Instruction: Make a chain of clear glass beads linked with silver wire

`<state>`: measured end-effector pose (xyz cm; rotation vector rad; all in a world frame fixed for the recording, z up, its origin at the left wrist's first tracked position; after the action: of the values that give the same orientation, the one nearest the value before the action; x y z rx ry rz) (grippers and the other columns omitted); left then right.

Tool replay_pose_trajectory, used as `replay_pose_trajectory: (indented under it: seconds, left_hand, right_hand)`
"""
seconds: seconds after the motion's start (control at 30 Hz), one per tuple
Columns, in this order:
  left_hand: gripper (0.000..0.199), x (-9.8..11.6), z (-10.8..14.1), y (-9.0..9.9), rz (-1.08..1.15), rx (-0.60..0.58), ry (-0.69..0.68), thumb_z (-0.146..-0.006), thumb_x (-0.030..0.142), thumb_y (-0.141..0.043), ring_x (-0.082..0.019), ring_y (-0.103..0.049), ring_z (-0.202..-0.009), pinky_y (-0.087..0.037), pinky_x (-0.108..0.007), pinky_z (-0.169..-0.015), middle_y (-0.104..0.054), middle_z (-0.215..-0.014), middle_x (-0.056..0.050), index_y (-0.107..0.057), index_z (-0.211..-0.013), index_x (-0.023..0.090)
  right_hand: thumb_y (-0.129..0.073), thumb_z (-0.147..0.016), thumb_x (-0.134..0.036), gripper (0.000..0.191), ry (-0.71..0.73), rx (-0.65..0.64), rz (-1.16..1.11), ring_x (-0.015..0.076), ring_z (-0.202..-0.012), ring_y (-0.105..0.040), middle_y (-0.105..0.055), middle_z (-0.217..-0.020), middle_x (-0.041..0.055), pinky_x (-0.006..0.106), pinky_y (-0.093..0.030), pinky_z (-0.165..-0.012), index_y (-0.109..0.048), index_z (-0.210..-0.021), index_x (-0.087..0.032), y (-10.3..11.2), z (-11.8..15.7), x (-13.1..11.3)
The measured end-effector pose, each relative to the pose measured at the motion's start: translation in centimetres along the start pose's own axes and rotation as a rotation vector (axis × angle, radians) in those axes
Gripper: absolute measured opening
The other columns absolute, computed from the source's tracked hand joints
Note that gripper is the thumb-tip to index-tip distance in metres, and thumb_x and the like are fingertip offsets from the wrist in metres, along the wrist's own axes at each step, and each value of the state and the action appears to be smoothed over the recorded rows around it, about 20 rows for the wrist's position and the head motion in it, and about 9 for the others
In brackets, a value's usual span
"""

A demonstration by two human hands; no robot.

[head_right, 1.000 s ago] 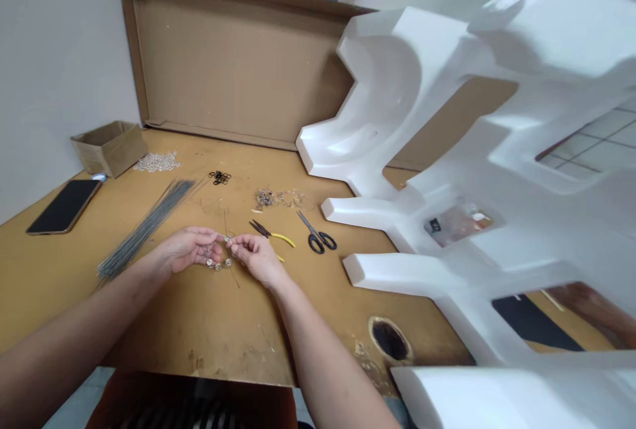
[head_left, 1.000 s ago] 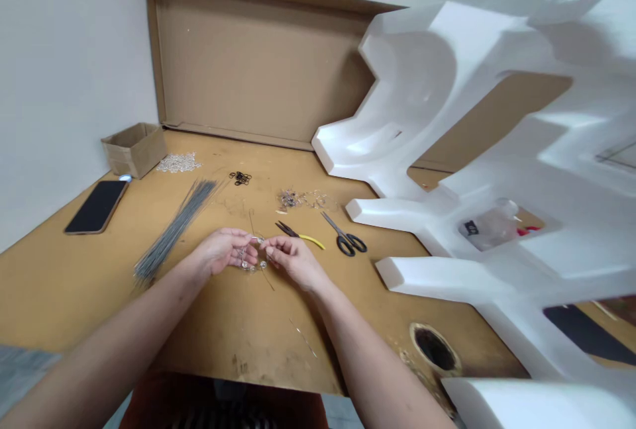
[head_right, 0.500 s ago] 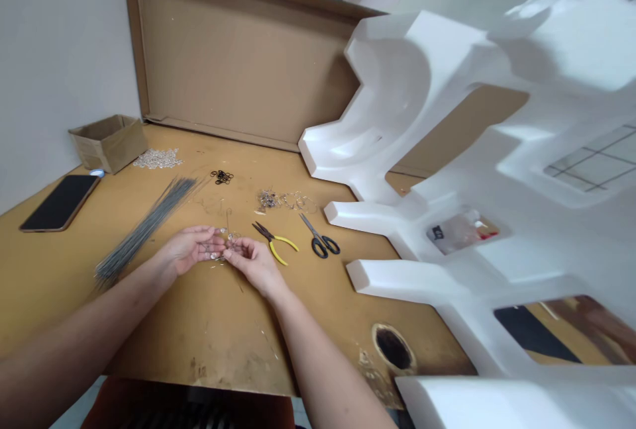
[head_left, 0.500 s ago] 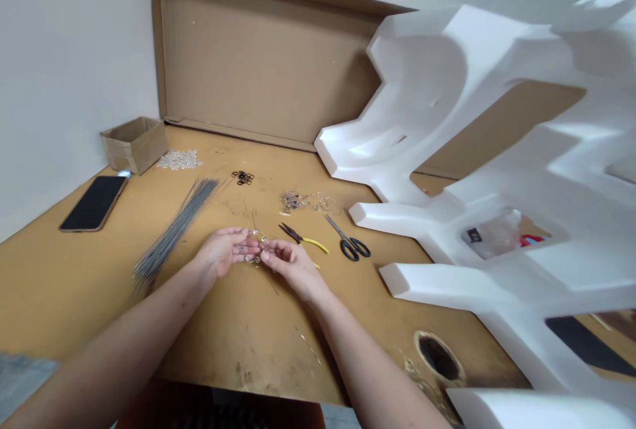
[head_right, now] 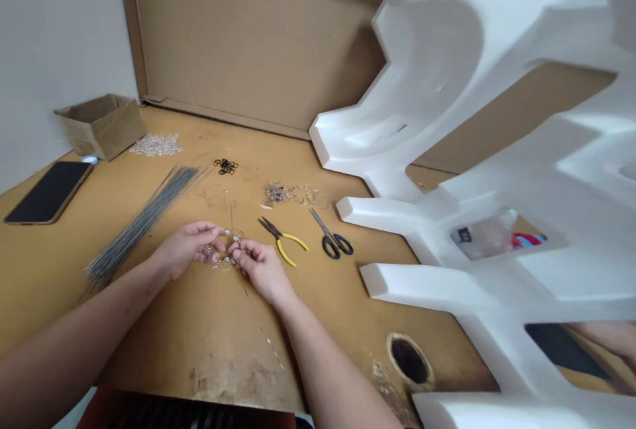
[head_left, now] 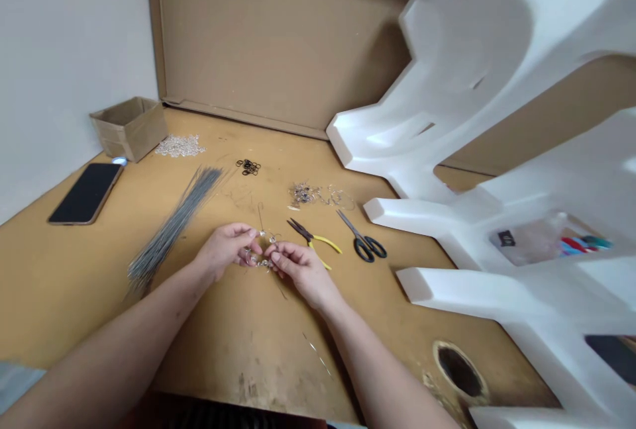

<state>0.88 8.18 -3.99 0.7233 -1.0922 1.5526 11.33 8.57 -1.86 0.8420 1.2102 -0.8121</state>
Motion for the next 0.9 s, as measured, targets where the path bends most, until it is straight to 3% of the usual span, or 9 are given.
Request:
replay_pose_trajectory:
  seconds: [0.2,0.5,0.9]
  left_hand:
    - [0.016,0.3,-0.1,0.0,-0.026,-0.021,-0.048,-0.072,0.029,-0.056,-0.006,-0.049,-0.043,-0.041,-0.021,-0.052,-0.059,-0.053,0.002,-0.058,-0.075,0.014]
    - [0.019,0.6,-0.3,0.7,-0.127,0.011,-0.095,-0.064,0.029,-0.061,-0.005,-0.044,-0.041,-0.032,-0.018,-0.042,-0.058,-0.053,0.002,-0.060,-0.074,0.014]
    - [0.019,0.7,0.0,0.4,-0.113,-0.012,-0.123,-0.062,0.029,-0.063,-0.005,-0.043,-0.038,-0.034,-0.020,-0.042,-0.057,-0.051,0.003,-0.061,-0.074,0.013]
  right_hand:
    - [-0.062,-0.066,-0.044,0.029,-0.027,0.006,-0.038,0.0072,-0.051,-0.039,-0.049,-0.059,-0.0031,0.022,-0.030,-0.051,-0.060,-0.073,-0.016,0.0,0.0,0.4]
    - [-0.064,-0.063,-0.045,0.034,-0.095,0.029,-0.067,0.0082,-0.053,-0.044,-0.052,-0.061,-0.0021,0.022,-0.031,-0.050,-0.056,-0.080,-0.016,0.2,0.2,1.0]
    - [-0.058,-0.067,-0.046,0.030,0.055,0.182,0.074,0.0085,-0.052,-0.035,-0.044,-0.058,-0.0035,0.023,-0.029,-0.049,-0.053,-0.069,-0.017,1.2,0.2,-0.6]
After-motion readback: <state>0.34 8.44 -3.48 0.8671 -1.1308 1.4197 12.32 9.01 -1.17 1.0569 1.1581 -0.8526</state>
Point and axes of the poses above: each hand's wrist, its own z-axis away from the middle knuckle, its own y-axis out of the back of the hand, x = y × z, the point moved 10 cm from there along -z, towards the middle knuckle
